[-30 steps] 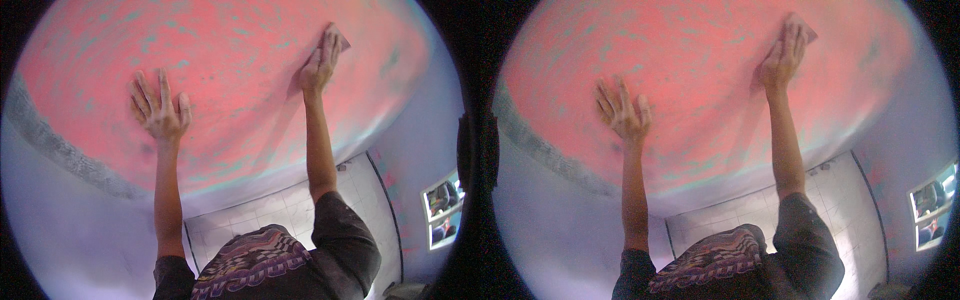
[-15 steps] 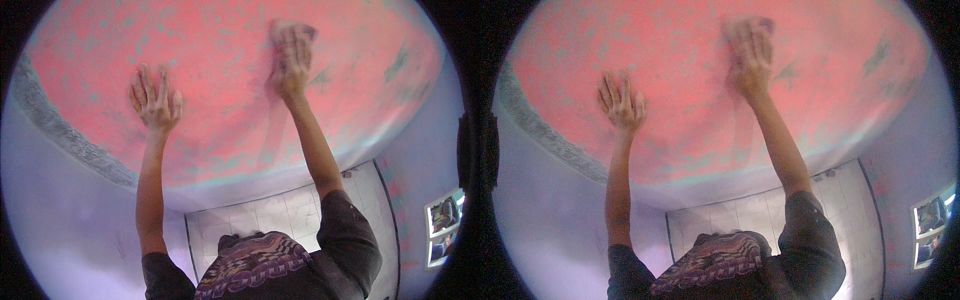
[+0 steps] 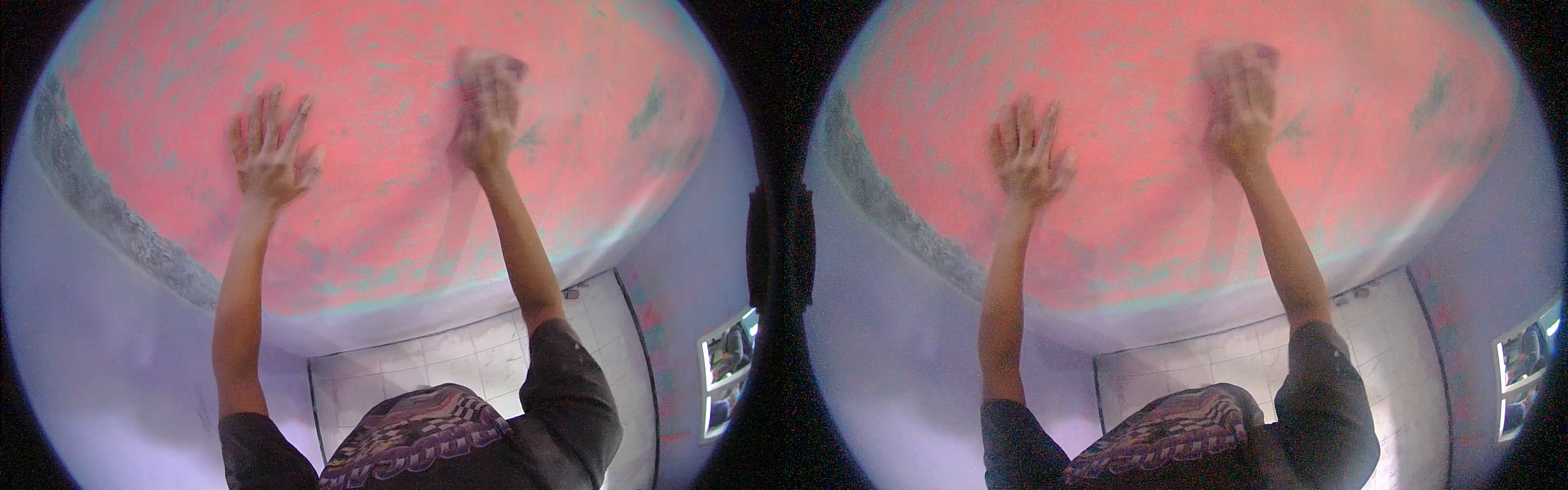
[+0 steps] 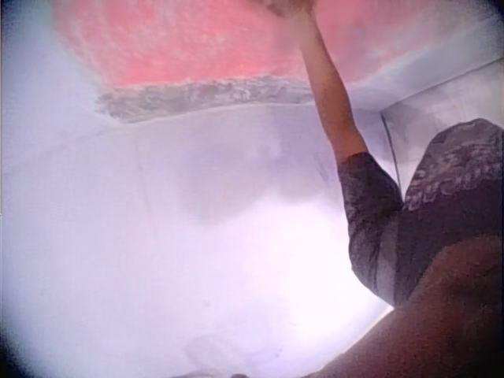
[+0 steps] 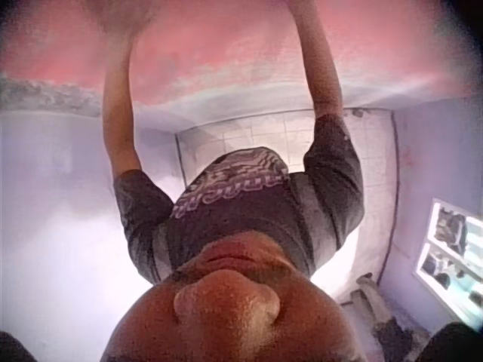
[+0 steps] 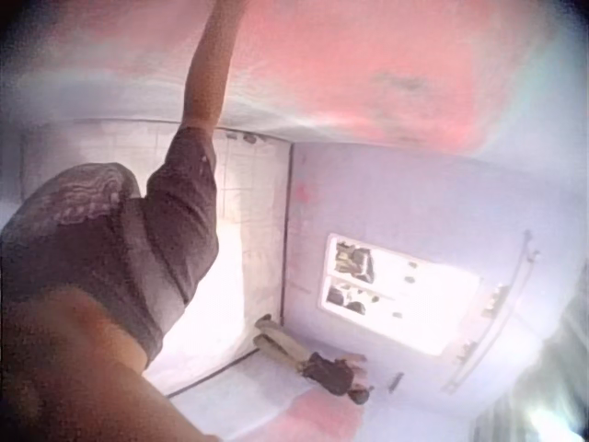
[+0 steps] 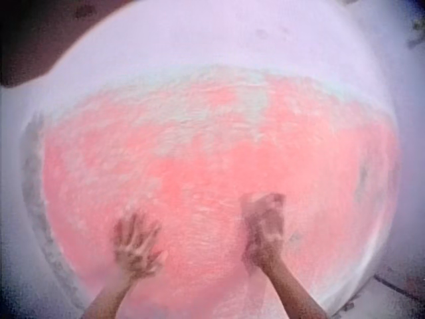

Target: The person sands a large pinkish curved surface using a sanding block held in the right hand while the left hand stabilizes the surface. The person moves the sanding block in repetitive strokes across the surface.

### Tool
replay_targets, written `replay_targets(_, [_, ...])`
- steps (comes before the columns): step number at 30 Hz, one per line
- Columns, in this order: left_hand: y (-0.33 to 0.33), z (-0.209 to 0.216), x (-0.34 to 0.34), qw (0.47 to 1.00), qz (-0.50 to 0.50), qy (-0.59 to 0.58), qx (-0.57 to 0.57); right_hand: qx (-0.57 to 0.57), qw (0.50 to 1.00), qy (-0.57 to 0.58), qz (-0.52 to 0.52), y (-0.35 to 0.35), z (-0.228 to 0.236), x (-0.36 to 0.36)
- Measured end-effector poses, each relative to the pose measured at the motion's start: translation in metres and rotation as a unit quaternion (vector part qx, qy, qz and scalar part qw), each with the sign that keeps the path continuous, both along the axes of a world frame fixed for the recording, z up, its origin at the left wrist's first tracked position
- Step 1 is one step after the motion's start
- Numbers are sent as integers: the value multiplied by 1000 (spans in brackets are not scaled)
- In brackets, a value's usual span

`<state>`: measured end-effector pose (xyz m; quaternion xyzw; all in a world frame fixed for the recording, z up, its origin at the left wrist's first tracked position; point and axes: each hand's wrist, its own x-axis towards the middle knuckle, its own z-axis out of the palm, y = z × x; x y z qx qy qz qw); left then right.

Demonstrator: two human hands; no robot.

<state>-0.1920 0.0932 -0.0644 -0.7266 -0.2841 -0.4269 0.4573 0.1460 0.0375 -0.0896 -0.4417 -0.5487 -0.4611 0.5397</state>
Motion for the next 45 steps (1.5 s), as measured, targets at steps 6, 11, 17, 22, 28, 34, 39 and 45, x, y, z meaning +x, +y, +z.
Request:
replay_targets(6, [0, 2, 9, 1000, -19, -14, 12, 38, 997, 53, 49, 12, -8, -82])
replay_targets(11, [-8, 2, 4, 1000, -20, -14, -2, -174, 955, -212, 114, -9, -30, -70])
replay_targets(17, [-4, -1, 3, 999, -29, -21, 13, 54, 995, 77, -16, 2, 14, -23])
replay_targets(22, [-5, -2, 4, 999, -27, -14, -17, -78, 990, -56, 105, 12, -39, -106])
replay_targets(28, [-1, -2, 1, 999, -36, -16, -7, -103, 986, -108, 72, 0, -25, -28])
replay_targets(34, [-2, -1, 0, 1000, -7, -3, 11, 117, 983, 134, 48, 11, 6, -33])
replay_targets(39, [1, -2, 4, 1000, -14, -6, 0, -130, 974, -124, 141, 5, -60, -99])
replay_targets(45, [1, -7, -4, 1000, -15, -16, -1, -21, 999, -19, 17, 1, 10, 2])
